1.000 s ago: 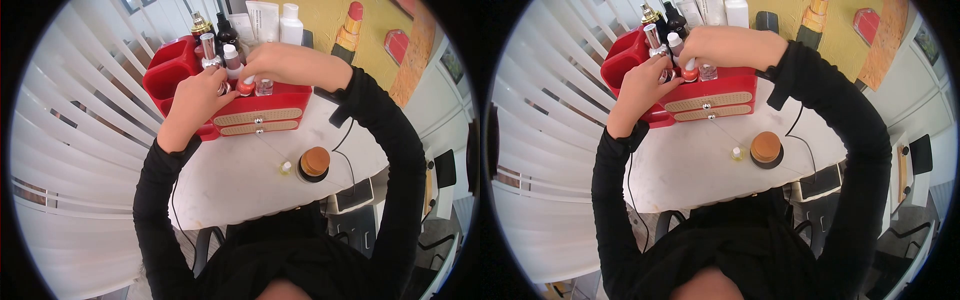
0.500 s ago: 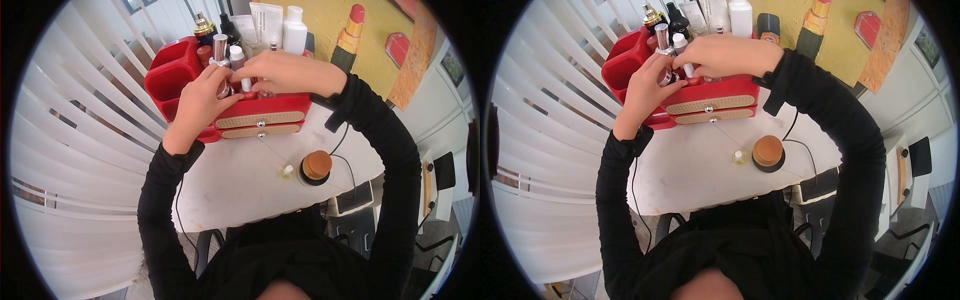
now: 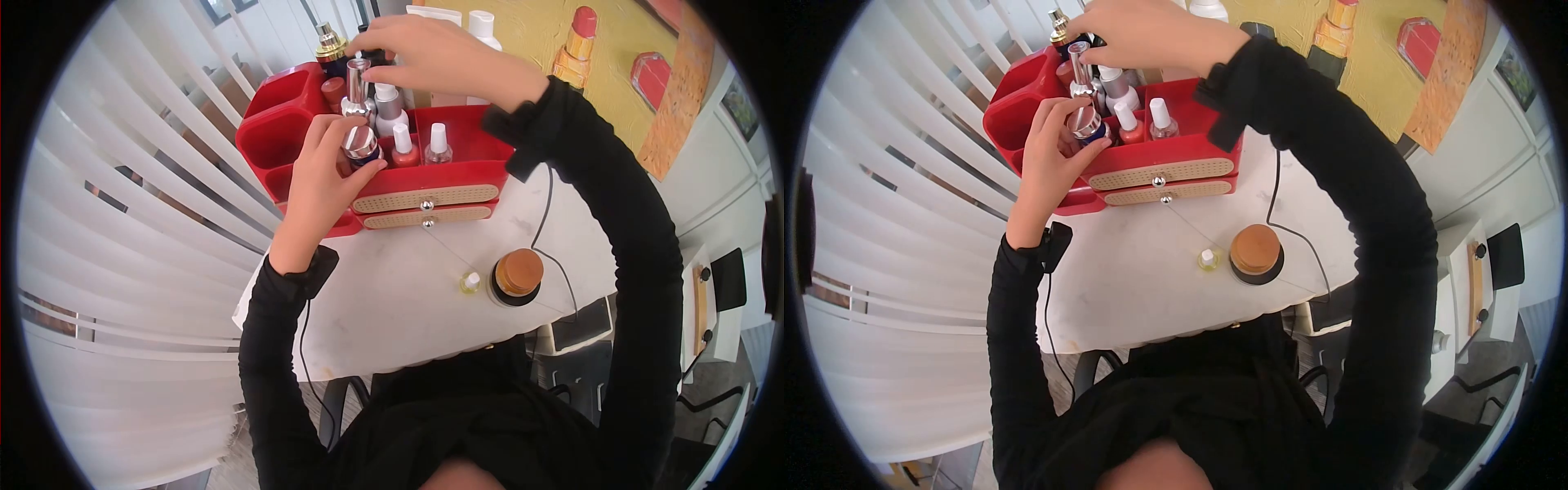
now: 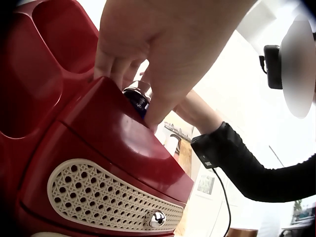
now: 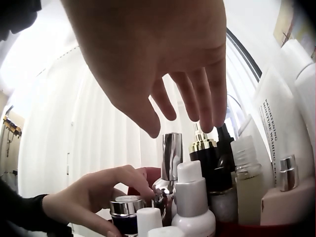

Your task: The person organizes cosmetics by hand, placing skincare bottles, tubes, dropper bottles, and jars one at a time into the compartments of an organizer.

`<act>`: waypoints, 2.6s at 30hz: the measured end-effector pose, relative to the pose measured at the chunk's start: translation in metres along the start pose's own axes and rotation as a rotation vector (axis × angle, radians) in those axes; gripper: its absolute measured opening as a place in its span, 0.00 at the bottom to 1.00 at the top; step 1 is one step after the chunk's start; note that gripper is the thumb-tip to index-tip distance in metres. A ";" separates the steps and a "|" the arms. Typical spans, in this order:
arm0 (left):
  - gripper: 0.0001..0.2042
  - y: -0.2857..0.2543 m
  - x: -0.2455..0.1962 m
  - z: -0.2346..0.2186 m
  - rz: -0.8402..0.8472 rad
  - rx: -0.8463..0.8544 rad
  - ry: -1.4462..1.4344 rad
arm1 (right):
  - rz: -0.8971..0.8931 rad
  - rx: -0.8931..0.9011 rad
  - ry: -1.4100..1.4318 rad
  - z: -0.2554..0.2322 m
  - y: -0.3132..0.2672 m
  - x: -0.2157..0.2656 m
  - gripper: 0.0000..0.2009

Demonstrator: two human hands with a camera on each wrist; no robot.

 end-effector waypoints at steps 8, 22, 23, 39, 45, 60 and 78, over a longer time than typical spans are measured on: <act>0.17 -0.008 0.008 -0.033 0.088 -0.203 -0.033 | 0.044 0.089 0.175 0.029 0.019 -0.001 0.12; 0.12 -0.011 0.029 -0.036 0.001 -0.209 -0.124 | 0.105 0.081 0.119 0.040 0.034 0.016 0.12; 0.13 -0.011 0.028 -0.036 0.012 -0.198 -0.111 | 0.135 0.076 0.235 0.046 0.033 0.009 0.12; 0.15 -0.014 0.032 -0.028 0.009 -0.167 -0.137 | 0.154 0.083 0.267 0.049 0.032 0.011 0.18; 0.16 -0.019 0.032 -0.033 -0.010 -0.164 -0.121 | 0.115 0.081 0.263 0.046 0.028 0.013 0.19; 0.19 -0.018 0.032 -0.018 -0.041 -0.089 -0.143 | 0.181 0.084 0.142 0.033 0.023 0.010 0.13; 0.11 -0.080 -0.046 0.030 0.161 0.229 -0.188 | 0.283 0.045 0.703 -0.049 -0.023 0.062 0.10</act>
Point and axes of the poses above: each hand's wrist, its own y-axis towards the middle knuckle, its own z-axis out of the palm, x = y × z, the point moved 8 cm from there along y, towards the middle knuckle, and after that the axes turned 2 degrees about -z, right-handed, at the moved point
